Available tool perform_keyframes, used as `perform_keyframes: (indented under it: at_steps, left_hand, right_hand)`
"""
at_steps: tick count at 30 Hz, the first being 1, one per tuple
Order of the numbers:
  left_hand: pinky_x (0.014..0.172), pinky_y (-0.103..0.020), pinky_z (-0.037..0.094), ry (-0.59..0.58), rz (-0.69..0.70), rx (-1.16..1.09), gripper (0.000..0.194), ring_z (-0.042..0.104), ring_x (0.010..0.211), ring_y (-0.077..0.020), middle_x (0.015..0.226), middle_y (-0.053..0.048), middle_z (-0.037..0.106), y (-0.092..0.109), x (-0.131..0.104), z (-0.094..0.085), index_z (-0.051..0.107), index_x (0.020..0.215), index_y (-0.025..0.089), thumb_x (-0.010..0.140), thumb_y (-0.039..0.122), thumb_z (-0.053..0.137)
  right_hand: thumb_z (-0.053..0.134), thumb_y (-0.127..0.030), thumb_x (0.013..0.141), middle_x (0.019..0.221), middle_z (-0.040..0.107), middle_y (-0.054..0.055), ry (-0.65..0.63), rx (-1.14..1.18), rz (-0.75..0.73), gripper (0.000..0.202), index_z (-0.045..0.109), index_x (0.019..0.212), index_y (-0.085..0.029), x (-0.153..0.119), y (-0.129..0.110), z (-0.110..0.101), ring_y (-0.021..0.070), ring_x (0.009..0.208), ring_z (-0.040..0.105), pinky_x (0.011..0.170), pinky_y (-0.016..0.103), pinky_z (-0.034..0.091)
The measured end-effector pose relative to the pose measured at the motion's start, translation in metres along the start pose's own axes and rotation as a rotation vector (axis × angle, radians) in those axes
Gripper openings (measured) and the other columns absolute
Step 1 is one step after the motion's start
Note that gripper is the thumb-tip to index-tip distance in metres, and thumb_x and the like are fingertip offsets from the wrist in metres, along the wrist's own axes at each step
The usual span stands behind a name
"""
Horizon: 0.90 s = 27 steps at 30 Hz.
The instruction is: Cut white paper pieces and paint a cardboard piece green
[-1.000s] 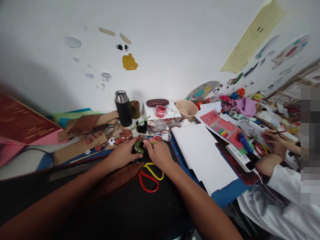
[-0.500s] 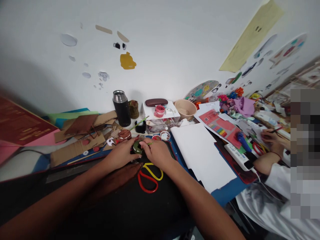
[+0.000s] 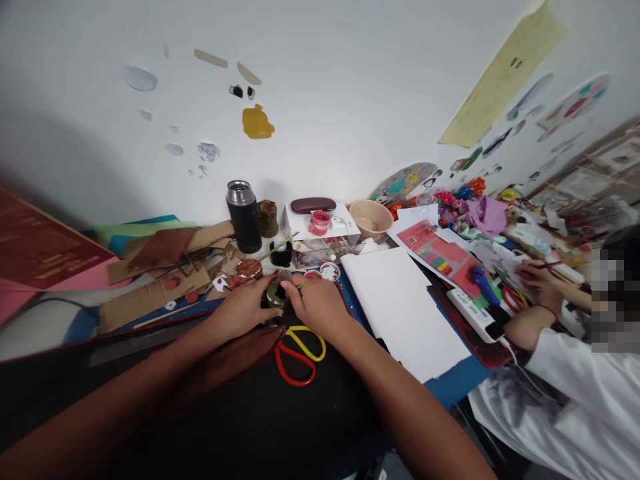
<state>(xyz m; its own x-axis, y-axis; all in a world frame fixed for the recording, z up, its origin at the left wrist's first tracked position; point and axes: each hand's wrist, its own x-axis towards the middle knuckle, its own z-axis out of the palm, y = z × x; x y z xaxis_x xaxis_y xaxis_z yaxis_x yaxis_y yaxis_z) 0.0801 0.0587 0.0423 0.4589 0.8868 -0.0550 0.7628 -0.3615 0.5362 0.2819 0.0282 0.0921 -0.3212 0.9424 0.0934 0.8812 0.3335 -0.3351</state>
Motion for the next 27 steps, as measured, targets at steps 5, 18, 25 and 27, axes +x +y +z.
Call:
perform_keyframes:
  at_steps: [5, 18, 25, 27]
  left_hand:
    - [0.104, -0.043, 0.054, -0.004, -0.002, -0.001, 0.071, 0.072, 0.127, -0.0370, 0.137, -0.019, 0.075, 0.000, 0.000, 0.000, 0.057, 0.147, 0.016, 0.083, 0.029, 0.085]
    - [0.103, -0.044, 0.054, -0.008, -0.001, 0.013, 0.061, 0.072, 0.124, -0.0367, 0.134, -0.017, 0.076, 0.000, 0.000, 0.000, 0.061, 0.140, 0.019, 0.084, 0.032, 0.084]
    - [0.104, -0.044, 0.054, 0.005, 0.011, -0.018, 0.065, 0.072, 0.125, -0.0365, 0.135, -0.018, 0.076, -0.001, 0.001, 0.001, 0.060, 0.141, 0.017, 0.082, 0.027, 0.085]
    - [0.103, -0.043, 0.054, 0.015, 0.019, -0.026, 0.060, 0.073, 0.123, -0.0359, 0.134, -0.017, 0.077, 0.000, 0.001, 0.000, 0.061, 0.138, 0.018, 0.083, 0.027, 0.085]
  right_hand:
    - [0.046, -0.036, 0.116, 0.086, 0.077, 0.008, -0.007, 0.052, -0.023, 0.037, 0.072, 0.096, -0.019, 0.000, -0.002, 0.000, 0.0222, 0.077, 0.068, 0.071, 0.030, 0.038]
    - [0.047, -0.033, 0.116, 0.089, 0.079, 0.008, 0.034, 0.080, 0.019, 0.034, 0.072, 0.097, -0.020, 0.006, 0.000, 0.004, 0.0243, 0.083, 0.070, 0.075, 0.031, 0.040]
    - [0.047, -0.038, 0.116, 0.087, 0.077, 0.009, -0.002, -0.047, -0.022, 0.035, 0.071, 0.098, -0.019, 0.004, -0.005, 0.012, 0.0235, 0.077, 0.068, 0.070, 0.031, 0.036]
    - [0.046, -0.036, 0.116, 0.086, 0.077, 0.007, 0.008, 0.026, -0.056, 0.035, 0.069, 0.096, -0.020, 0.006, -0.006, 0.017, 0.0218, 0.078, 0.068, 0.071, 0.030, 0.037]
